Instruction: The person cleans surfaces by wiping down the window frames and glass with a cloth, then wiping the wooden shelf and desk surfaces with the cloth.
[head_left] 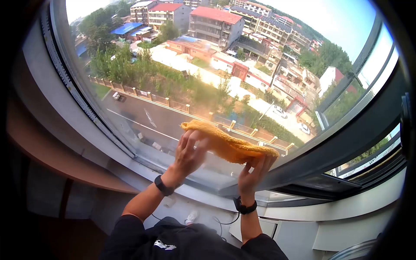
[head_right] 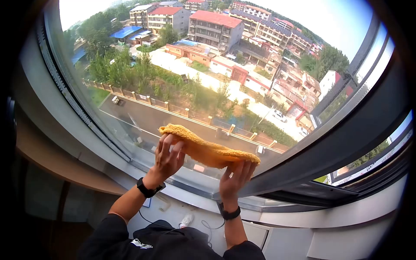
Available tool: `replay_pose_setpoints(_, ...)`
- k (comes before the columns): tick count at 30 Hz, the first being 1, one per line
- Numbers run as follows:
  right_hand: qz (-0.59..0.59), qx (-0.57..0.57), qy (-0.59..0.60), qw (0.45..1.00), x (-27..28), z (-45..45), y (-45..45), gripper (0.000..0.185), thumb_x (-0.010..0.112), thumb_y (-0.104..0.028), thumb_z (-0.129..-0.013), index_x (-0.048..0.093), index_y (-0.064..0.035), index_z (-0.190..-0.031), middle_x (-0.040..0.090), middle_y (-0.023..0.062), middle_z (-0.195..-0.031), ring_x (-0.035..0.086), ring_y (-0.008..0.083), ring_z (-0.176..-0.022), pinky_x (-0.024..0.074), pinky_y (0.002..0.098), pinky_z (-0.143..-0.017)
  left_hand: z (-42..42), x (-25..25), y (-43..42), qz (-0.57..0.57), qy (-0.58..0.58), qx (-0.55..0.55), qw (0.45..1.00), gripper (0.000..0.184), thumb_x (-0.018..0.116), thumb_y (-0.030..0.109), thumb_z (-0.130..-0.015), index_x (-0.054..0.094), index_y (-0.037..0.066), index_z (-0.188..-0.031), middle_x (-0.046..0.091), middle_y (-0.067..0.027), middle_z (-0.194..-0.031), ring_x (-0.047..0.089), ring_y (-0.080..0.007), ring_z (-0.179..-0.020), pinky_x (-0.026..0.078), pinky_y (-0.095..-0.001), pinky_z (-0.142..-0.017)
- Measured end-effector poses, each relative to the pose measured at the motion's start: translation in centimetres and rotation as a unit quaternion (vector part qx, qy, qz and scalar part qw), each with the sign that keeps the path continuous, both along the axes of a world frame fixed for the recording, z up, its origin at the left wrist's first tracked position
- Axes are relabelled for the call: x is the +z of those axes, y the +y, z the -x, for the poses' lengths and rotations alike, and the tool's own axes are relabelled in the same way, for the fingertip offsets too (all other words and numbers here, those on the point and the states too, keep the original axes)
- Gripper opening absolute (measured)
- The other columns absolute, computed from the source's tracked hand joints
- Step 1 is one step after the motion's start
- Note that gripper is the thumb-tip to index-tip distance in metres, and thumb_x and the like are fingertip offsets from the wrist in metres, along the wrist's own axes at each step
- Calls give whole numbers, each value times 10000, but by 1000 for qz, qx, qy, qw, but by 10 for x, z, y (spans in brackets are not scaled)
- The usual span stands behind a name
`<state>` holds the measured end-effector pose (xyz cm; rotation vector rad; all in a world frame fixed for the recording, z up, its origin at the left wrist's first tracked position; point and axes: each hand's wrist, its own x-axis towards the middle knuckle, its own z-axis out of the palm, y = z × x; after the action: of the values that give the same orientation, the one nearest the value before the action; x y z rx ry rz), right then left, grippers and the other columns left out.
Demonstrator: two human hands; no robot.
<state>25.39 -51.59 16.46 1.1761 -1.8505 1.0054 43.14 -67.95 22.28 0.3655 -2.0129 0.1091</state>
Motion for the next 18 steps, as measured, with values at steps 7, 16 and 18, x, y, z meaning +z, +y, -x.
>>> replay_pose_setpoints(7,13,28,44,999,83,-18,-34,414,616,15,-907,590,2,-1321,467,259,-1463,329,539,-1428,306,655,-1160,15,58,-12,37,64,6,997,431,688,-24,-701,714,76,-1120,650,-134,-1169,603,-355,-1115,489,-492,-963)
replay_pose_setpoints(16,7,-33,114,993,71,-13,-41,310,604,-6,-928,626,-18,-1237,471,236,-1444,355,544,-1409,338,671,-1142,15,29,-39,53,-51,-62,995,506,623,116,-798,664,60,-1300,594,-181,-1264,539,-422,-1184,392,-543,-1052)
replay_pose_setpoints(18,23,-31,121,992,67,-11,-44,315,612,-33,-938,617,-39,-1252,454,221,-1463,335,538,-1423,323,680,-1149,17,30,-42,73,-41,-73,994,561,609,160,-778,644,61,-1329,567,-202,-1260,516,-448,-1177,354,-573,-1071)
